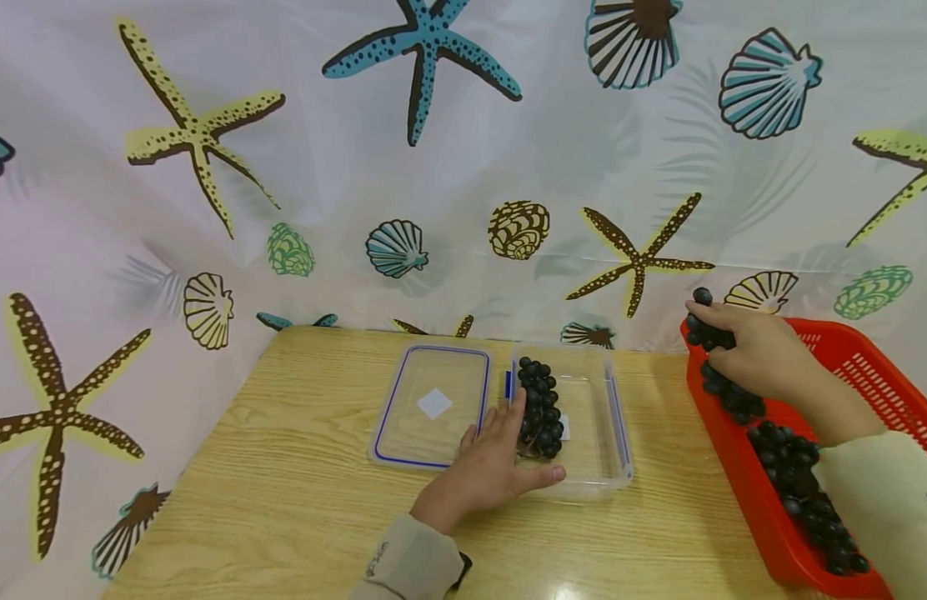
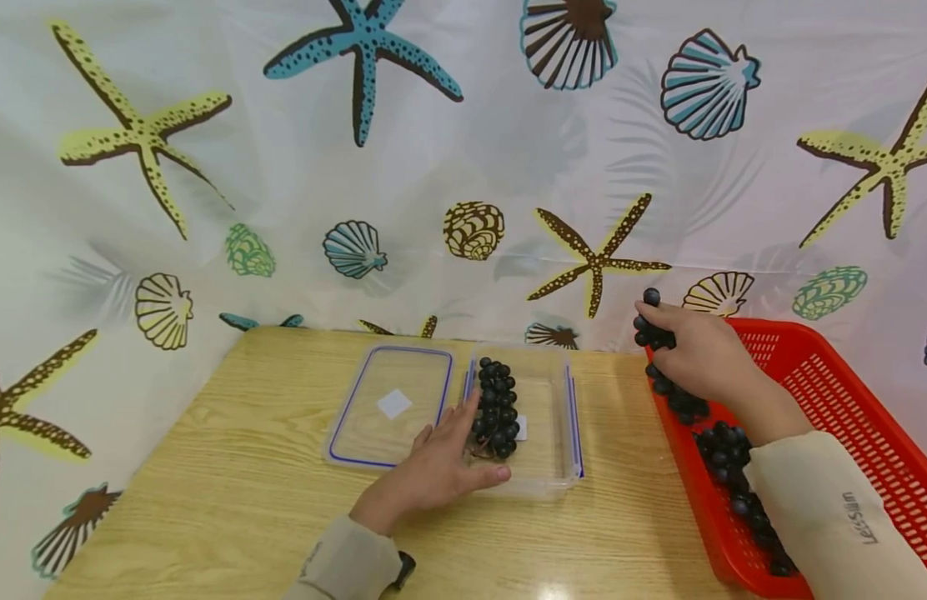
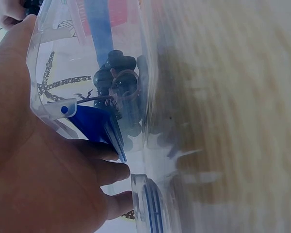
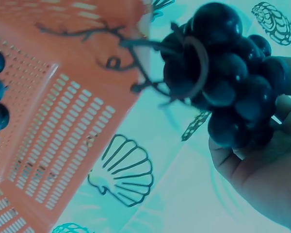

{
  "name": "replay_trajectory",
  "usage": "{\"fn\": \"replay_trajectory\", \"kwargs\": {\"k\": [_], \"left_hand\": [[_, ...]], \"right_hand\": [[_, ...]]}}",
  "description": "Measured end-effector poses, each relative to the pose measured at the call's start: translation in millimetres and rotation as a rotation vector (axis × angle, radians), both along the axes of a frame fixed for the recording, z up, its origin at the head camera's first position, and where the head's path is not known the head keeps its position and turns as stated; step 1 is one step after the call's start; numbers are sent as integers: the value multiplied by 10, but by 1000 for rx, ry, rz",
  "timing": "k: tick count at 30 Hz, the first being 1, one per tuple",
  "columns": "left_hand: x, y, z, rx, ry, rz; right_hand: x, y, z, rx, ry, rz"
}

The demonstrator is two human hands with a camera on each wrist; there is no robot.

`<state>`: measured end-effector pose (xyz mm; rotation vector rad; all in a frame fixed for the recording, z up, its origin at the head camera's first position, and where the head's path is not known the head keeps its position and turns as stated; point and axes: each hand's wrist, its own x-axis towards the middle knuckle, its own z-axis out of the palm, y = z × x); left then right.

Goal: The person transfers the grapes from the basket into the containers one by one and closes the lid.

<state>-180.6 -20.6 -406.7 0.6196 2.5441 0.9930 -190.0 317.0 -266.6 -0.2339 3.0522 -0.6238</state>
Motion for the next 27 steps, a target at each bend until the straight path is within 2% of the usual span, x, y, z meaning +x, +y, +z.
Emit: {"fn": "replay_trajectory", "kwargs": {"k": [8,13,17,27], "left_hand": [[-6,-16,0,6,-5,0],[-7,-22,8,-1,-1,0],[-10,-26,5,0,3,-1],[-12,-13,0,-2,6,-6]], "right_hand": [[-37,-215,-9,13,34,22],[-63,-364,-22,-77,-29,-16],[-80,-508,-14,-139,-49,-17],[-175,-860,-97,-170,-89,9]]}}
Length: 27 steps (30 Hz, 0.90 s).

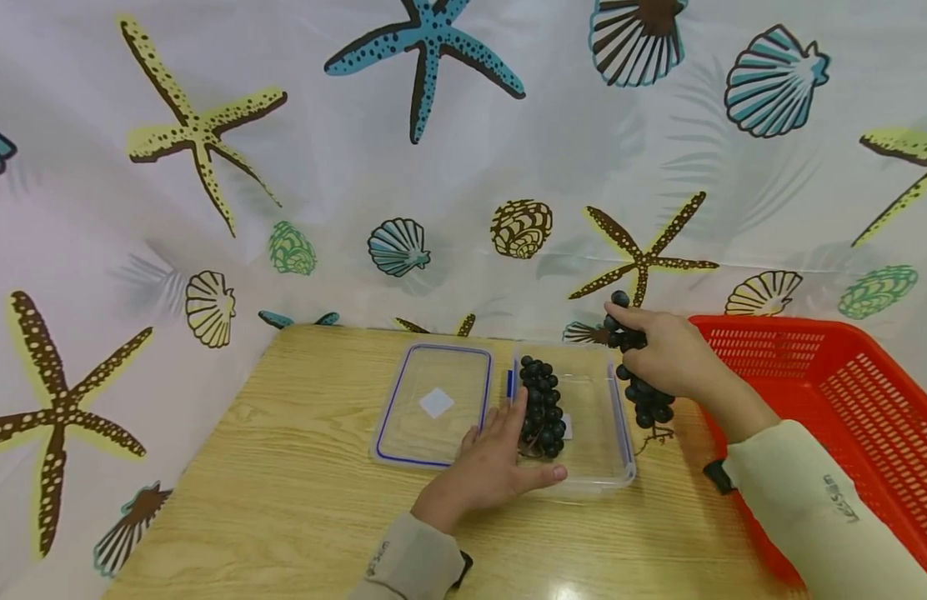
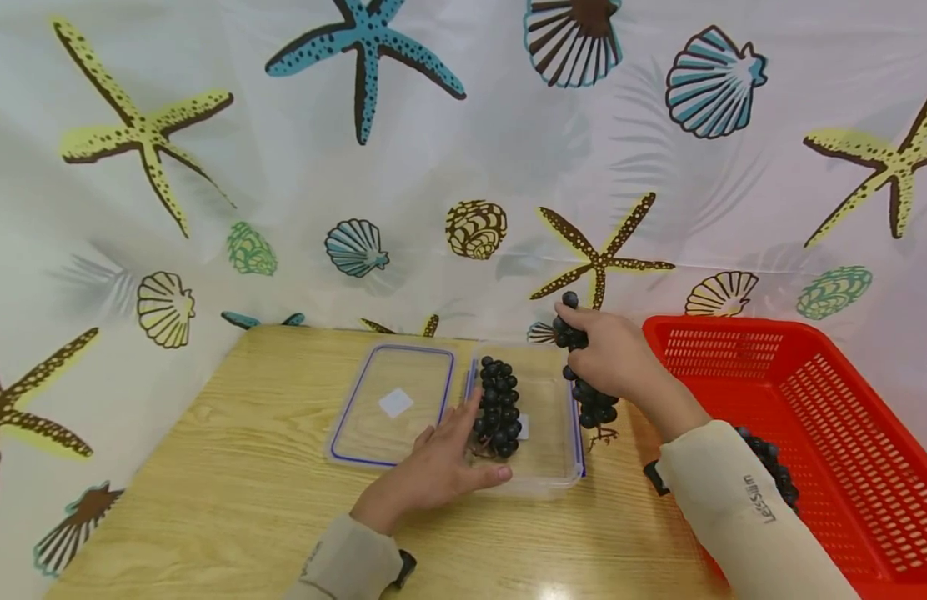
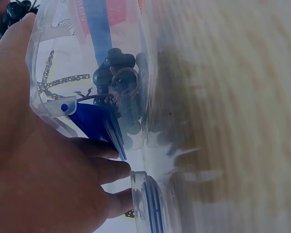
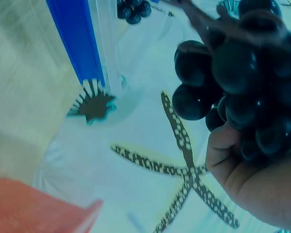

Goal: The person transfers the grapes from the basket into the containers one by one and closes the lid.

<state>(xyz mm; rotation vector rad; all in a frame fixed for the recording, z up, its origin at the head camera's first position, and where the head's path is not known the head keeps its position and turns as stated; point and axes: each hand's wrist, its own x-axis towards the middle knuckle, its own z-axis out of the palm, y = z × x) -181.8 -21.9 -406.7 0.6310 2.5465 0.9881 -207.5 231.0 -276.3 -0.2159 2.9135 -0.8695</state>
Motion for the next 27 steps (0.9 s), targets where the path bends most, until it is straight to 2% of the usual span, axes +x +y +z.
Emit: {"fn": "replay_trajectory", "kwargs": {"k": [10,19,22,27], "left_hand": [[0,11,37,-13,4,-9],[4,10,41,-22,4,-13],[1,10,37,-24,2,-13],[-2,12,25,-18,-2,-17]], "right_hand": [[-179,-226,-327,60,-91,23],[-314,-388,-598,101,-84,36],[-332,-441,-702,150,-68,42],[-294,-561,-827,297,-28,48]]}}
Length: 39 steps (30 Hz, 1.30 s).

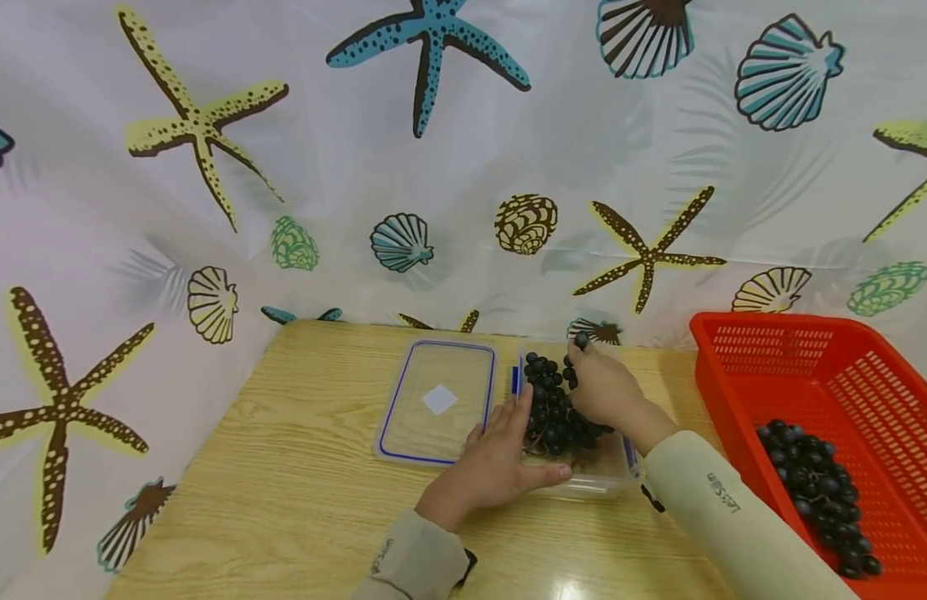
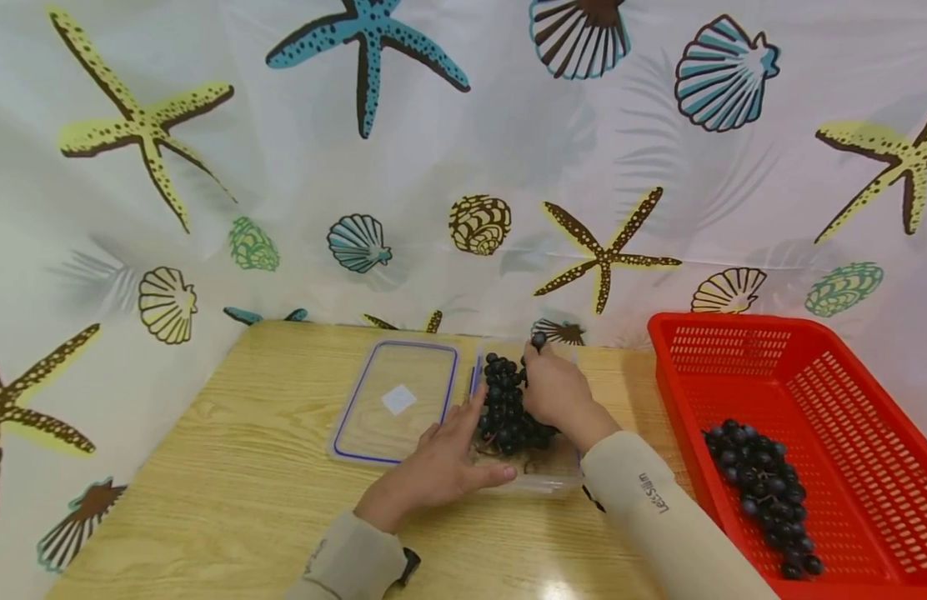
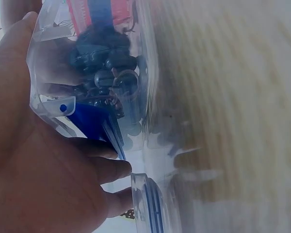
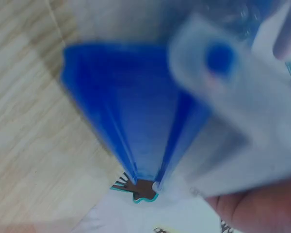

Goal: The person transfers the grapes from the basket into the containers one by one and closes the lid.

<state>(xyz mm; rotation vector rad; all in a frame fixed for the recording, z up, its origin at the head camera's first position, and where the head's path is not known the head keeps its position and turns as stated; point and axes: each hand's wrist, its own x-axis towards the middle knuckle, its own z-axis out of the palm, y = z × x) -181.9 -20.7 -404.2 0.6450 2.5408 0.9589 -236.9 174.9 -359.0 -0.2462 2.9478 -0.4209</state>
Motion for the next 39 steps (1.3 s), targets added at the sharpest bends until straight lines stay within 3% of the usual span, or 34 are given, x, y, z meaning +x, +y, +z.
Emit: {"fn": "replay_trajectory", "kwargs": {"k": [12,17,23,28,33,39], "left_hand": [[-11,46,-7,9,2,-1],[-3,61,9,8,4,4],[3,65,12,0,11,3],[4,48,1,-12,16,8],[13,33,2,-16,12,15],[24,32,10,-13,14,16]], "right_hand": [[101,-53,-67,164,113,-4],[89,-19,-50,111,136,-29],[93,129,178,-61,211,-47],[145,293,463,-174,172,-48],[243,506,693,-207,141,-51],[345,863,793,-191,115,-61]]}}
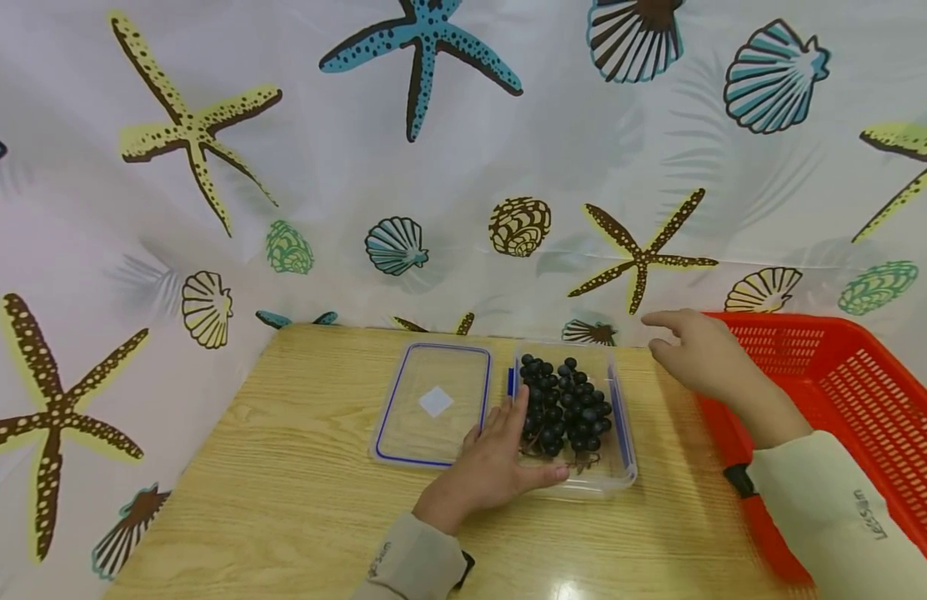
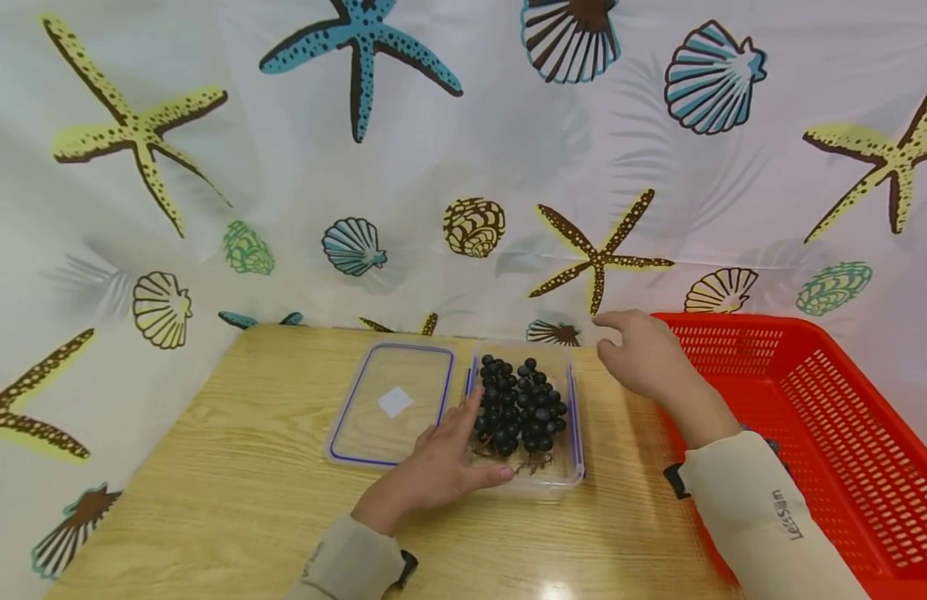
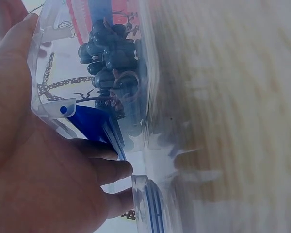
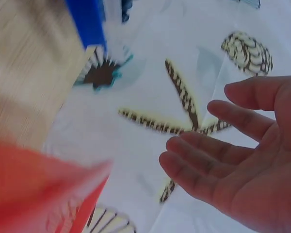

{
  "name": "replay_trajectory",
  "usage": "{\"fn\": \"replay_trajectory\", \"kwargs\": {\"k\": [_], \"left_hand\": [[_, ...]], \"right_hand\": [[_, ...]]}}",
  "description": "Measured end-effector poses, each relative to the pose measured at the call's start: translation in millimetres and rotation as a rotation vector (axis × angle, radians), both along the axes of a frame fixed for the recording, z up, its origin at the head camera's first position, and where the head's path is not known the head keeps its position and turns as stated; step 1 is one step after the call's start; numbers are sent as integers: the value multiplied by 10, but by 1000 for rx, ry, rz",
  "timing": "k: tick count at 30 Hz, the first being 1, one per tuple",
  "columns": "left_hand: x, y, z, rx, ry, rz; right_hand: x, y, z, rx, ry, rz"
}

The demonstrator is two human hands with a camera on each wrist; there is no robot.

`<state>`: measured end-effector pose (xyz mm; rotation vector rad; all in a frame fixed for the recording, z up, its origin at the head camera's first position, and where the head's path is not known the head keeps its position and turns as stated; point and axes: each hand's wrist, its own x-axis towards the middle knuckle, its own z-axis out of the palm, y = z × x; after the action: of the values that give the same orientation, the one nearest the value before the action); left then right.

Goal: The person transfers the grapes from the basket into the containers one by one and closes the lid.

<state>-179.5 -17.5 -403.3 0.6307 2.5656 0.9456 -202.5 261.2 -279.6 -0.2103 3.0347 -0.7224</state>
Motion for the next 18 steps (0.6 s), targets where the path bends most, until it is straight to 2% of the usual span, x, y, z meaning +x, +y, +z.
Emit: {"fn": "replay_trajectory", "kwargs": {"k": [5,10,14,18], "left_hand": [[3,6,-4,7,-4,-2],[9,15,-5,4,-7,-2],[7,18,-3,3,-9,1],[0,12,-10,6,-12,0]], "right_hand": [[84,368,-18,42,-41,-13],[189,767,-101,94,-105,1],[238,1075,-198,154,-205,48],[285,1330,-294,149,-332,132]]}}
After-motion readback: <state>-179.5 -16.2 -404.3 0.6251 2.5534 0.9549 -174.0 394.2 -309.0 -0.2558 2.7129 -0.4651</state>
